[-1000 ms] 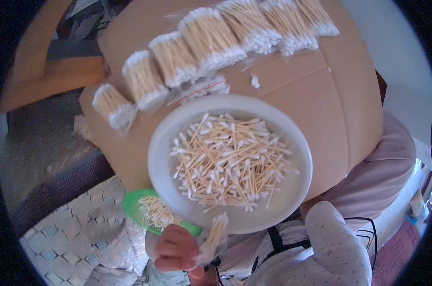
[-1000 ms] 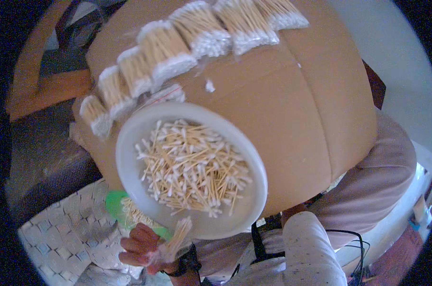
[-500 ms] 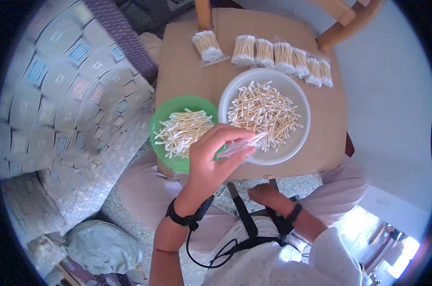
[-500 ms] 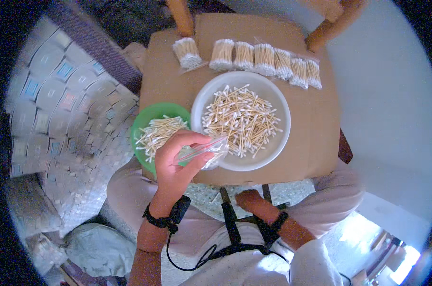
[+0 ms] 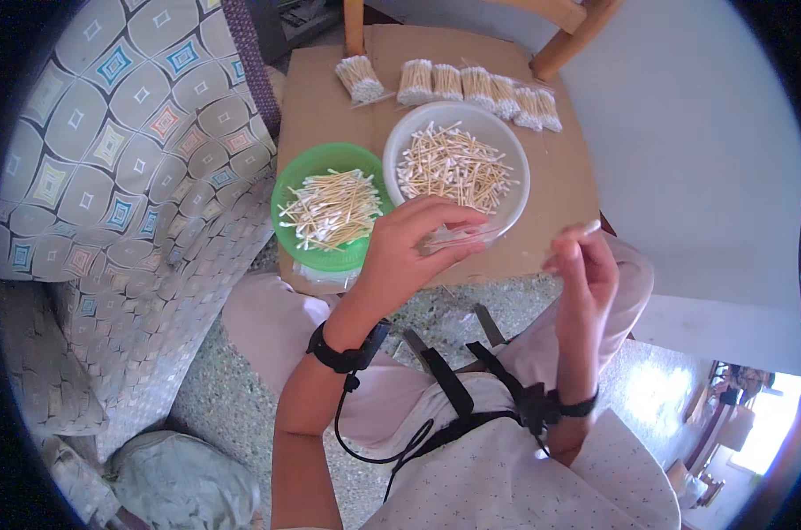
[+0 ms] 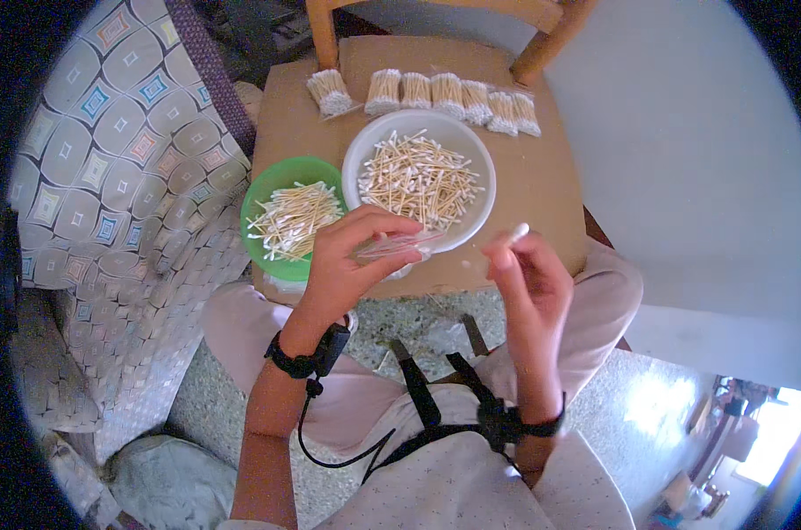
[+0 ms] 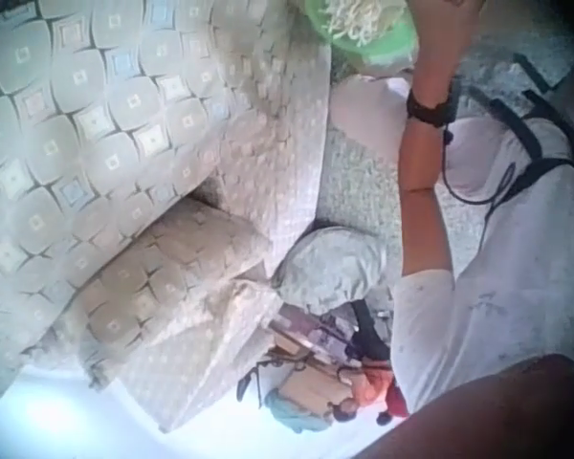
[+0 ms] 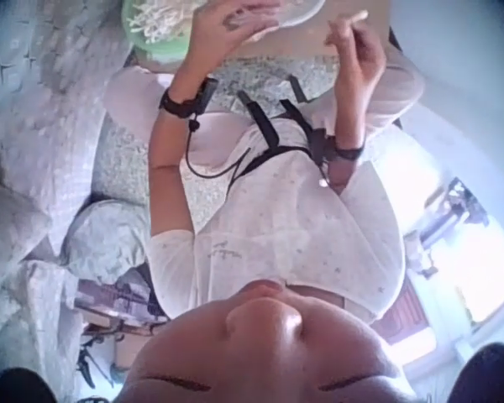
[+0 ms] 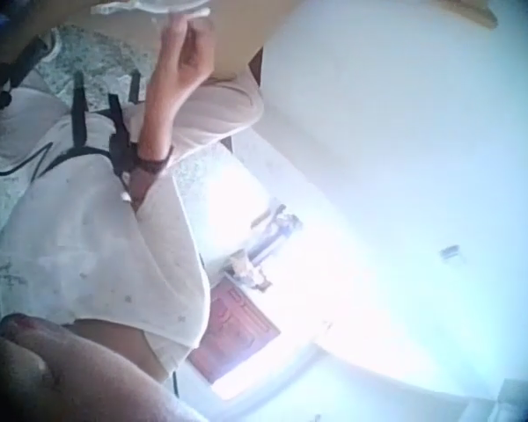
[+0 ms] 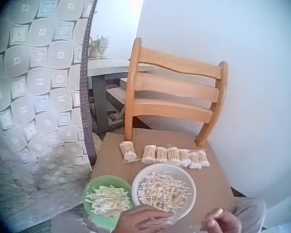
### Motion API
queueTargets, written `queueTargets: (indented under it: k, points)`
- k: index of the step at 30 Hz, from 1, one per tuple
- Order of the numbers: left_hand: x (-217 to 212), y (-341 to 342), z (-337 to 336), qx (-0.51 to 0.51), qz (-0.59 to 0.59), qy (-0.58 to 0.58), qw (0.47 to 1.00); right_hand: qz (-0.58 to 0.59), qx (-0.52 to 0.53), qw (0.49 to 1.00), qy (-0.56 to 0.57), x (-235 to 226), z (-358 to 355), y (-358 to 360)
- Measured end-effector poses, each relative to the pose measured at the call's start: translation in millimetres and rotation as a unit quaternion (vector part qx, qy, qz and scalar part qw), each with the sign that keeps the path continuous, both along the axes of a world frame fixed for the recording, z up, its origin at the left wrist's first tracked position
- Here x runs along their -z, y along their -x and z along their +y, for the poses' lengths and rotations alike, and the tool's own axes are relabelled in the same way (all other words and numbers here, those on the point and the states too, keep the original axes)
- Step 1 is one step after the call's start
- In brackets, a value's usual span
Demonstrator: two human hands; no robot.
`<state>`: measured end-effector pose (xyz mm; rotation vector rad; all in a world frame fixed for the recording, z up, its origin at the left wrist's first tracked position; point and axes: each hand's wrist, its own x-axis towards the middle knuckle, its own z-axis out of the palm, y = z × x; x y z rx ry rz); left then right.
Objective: Counting and placing cotton swabs into small plastic zip-lock bags.
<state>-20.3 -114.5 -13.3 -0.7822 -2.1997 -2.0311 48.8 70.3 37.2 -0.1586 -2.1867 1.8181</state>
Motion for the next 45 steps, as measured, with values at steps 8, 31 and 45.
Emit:
queueTargets:
  k: [8,31,45]
  points:
    - [6,-3,7,0.046,-0.006,0.018,0.999,0.014,-0.004,0.995,0.101,8,-34,13]
    - [-3,-16,29,0.004,-0.084,-0.002,0.996,0.056,0.026,0.996,0.061,25,-12,7]
    - [-4,-13,26,0.064,-0.091,0.036,0.993,0.073,0.098,0.986,0.112,25,-1,5]
